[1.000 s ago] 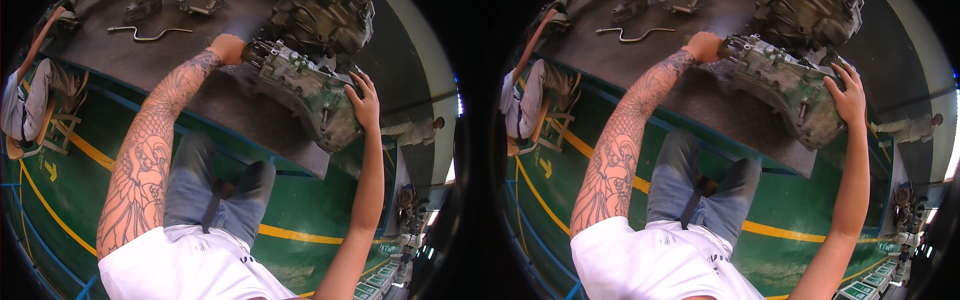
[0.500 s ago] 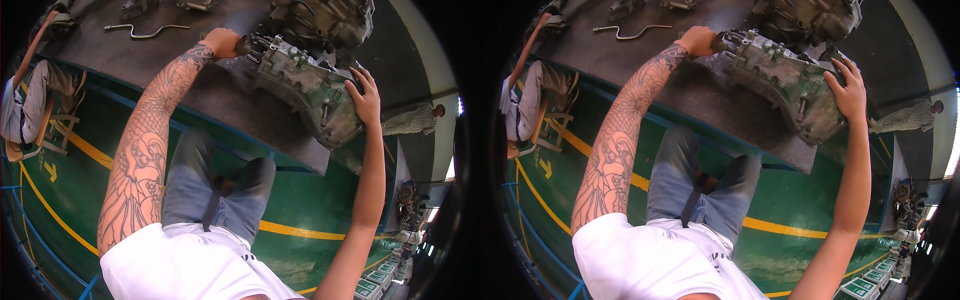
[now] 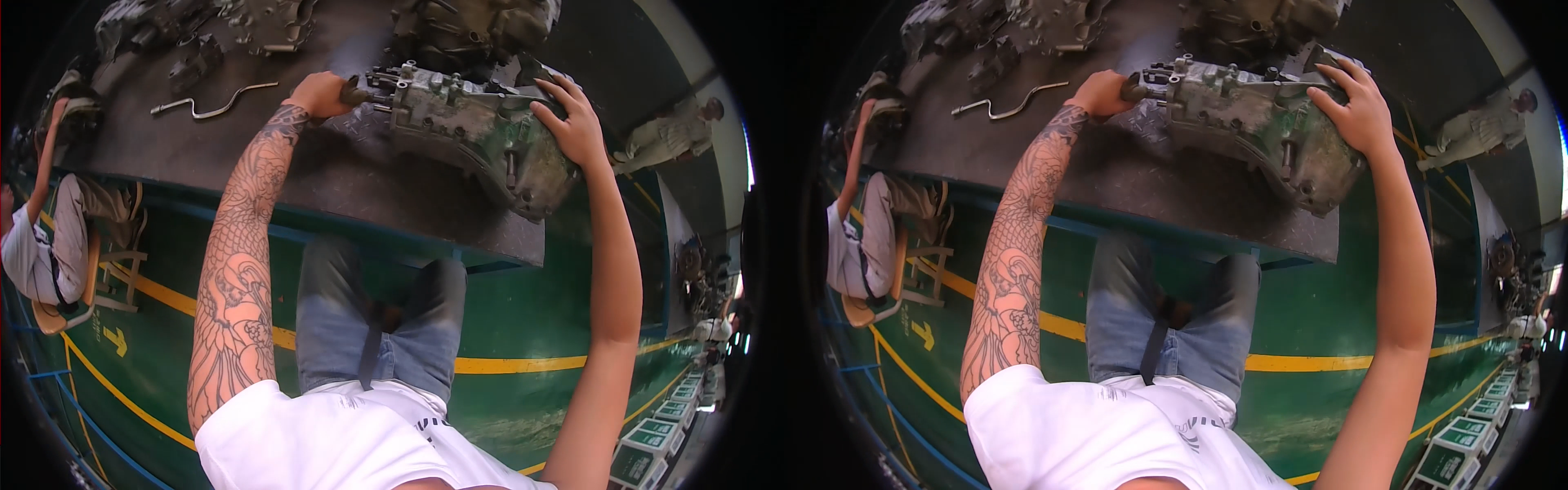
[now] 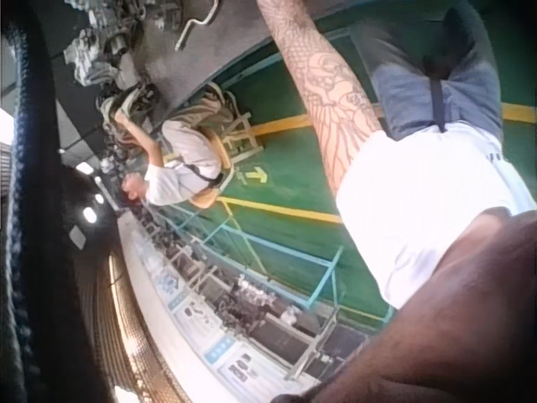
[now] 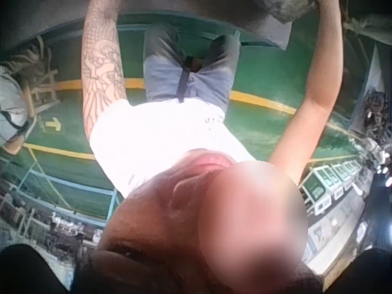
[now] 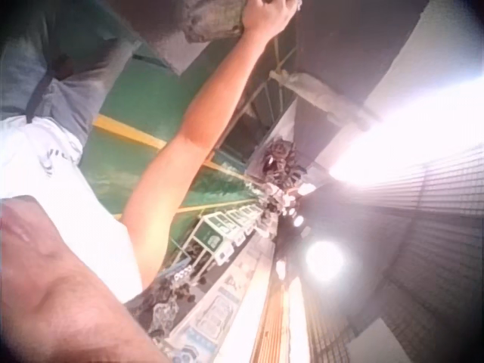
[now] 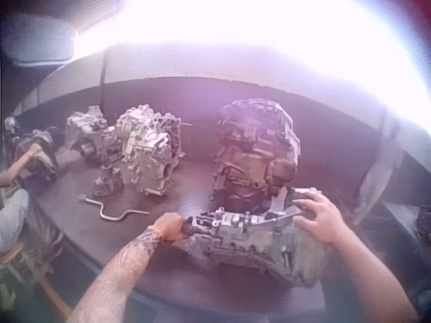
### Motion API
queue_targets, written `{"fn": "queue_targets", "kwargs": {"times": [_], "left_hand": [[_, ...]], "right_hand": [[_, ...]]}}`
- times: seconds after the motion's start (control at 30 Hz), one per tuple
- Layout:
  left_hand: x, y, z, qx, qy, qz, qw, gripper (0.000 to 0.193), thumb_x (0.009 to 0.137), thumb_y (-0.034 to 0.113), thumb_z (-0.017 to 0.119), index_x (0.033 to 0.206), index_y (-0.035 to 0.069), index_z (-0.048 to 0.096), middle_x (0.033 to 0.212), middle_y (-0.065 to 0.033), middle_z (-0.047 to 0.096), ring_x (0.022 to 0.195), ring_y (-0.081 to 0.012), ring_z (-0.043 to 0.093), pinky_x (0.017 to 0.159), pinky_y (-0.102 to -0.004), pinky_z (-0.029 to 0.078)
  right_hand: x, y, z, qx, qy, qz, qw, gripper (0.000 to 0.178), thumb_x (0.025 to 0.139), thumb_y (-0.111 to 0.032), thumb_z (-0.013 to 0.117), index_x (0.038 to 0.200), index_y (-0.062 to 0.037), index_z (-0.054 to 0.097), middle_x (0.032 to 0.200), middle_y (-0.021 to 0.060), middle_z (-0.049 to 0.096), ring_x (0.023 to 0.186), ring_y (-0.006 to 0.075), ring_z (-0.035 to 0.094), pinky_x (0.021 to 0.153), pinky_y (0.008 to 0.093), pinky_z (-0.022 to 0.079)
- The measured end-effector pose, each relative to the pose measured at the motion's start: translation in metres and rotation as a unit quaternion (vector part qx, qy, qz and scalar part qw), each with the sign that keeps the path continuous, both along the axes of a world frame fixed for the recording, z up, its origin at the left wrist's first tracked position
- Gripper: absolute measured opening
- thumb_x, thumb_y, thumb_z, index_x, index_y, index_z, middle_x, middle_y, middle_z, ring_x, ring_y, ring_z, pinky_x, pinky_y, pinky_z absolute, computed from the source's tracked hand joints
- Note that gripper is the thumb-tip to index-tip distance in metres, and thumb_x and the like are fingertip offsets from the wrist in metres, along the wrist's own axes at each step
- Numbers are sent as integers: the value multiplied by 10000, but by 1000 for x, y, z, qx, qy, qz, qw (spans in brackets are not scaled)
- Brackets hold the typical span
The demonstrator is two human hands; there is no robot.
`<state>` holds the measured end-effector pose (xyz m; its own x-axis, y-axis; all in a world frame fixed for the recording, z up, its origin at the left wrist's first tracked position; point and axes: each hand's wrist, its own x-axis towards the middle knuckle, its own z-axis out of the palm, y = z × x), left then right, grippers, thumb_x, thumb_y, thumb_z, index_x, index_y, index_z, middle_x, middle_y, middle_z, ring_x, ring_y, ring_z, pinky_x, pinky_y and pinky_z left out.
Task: The person wipes the exterior of a gearbox with a cloth, then uses a speed handle with a socket to unscrew and remove bolts from the housing. After removing the bolts, the person lifts the upper section of the housing away to reveal the internal gear assembly.
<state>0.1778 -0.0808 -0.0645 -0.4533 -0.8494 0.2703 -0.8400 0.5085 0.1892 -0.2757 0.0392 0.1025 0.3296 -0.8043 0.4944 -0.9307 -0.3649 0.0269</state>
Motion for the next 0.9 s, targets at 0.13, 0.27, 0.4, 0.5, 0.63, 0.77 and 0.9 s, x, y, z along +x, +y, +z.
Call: {"fn": "queue_targets", "kwargs": {"times": [0.13, 0.27, 0.4, 0.5, 0.63, 0.77, 0.9], "left_hand": [[43, -8, 15, 77, -45, 23, 996, 383, 764, 383, 765, 964, 57, 772, 944, -225, 749, 925, -407, 719, 836, -481, 579], [82, -12, 5, 30, 173, 78, 981, 356, 786, 287, 788, 1015, 17, 744, 946, -202, 755, 932, -322, 746, 821, -421, 563], [61, -23, 22, 26, 479, 1, 877, 226, 868, 189, 718, 1018, 20, 713, 888, -89, 734, 828, -191, 682, 766, -379, 540], [-1, -17, 55, 9, 608, -125, 784, 166, 901, 135, 698, 1025, 28, 670, 921, -91, 695, 837, -217, 656, 760, -401, 524], [-90, 20, 80, -286, 389, -114, 868, 369, 926, 212, 722, 1214, 10, 611, 1155, -216, 630, 1115, -397, 596, 935, -484, 485], [-114, 54, 70, -123, 281, -163, 938, 554, 913, 234, 725, 1372, -29, 559, 1379, -239, 591, 1303, -437, 531, 1118, -472, 429], [-99, 64, 67, -136, 194, -143, 961, 570, 909, 212, 716, 1405, -21, 560, 1492, -191, 546, 1437, -382, 451, 1188, -446, 396]], "right_hand": [[1, 0, -1, -12, -3, -10, 1000, 562, 897, -540, 691, 1352, -212, 699, 1510, 137, 551, 1412, 349, 490, 1157, 441, 412], [3, 2, -2, -17, -1, -12, 1000, 550, 896, -539, 694, 1338, -214, 706, 1507, 118, 554, 1398, 330, 505, 1147, 436, 426], [3, 2, -2, -19, 1, -12, 1000, 546, 890, -536, 698, 1336, -220, 708, 1506, 113, 557, 1391, 330, 512, 1144, 434, 429], [4, 2, -1, -16, 2, -14, 1000, 546, 889, -534, 697, 1338, -223, 707, 1508, 115, 557, 1393, 332, 512, 1145, 437, 428], [5, 3, 0, -18, 7, -20, 1000, 550, 886, -535, 697, 1338, -222, 707, 1510, 122, 555, 1398, 337, 511, 1147, 441, 427], [5, 5, -2, -23, -4, -12, 1000, 558, 888, -552, 686, 1339, -224, 707, 1514, 127, 550, 1398, 336, 510, 1150, 441, 427], [5, 3, -3, -19, -1, -30, 999, 562, 890, -562, 679, 1336, -222, 708, 1515, 119, 550, 1394, 330, 512, 1149, 430, 428]]}}
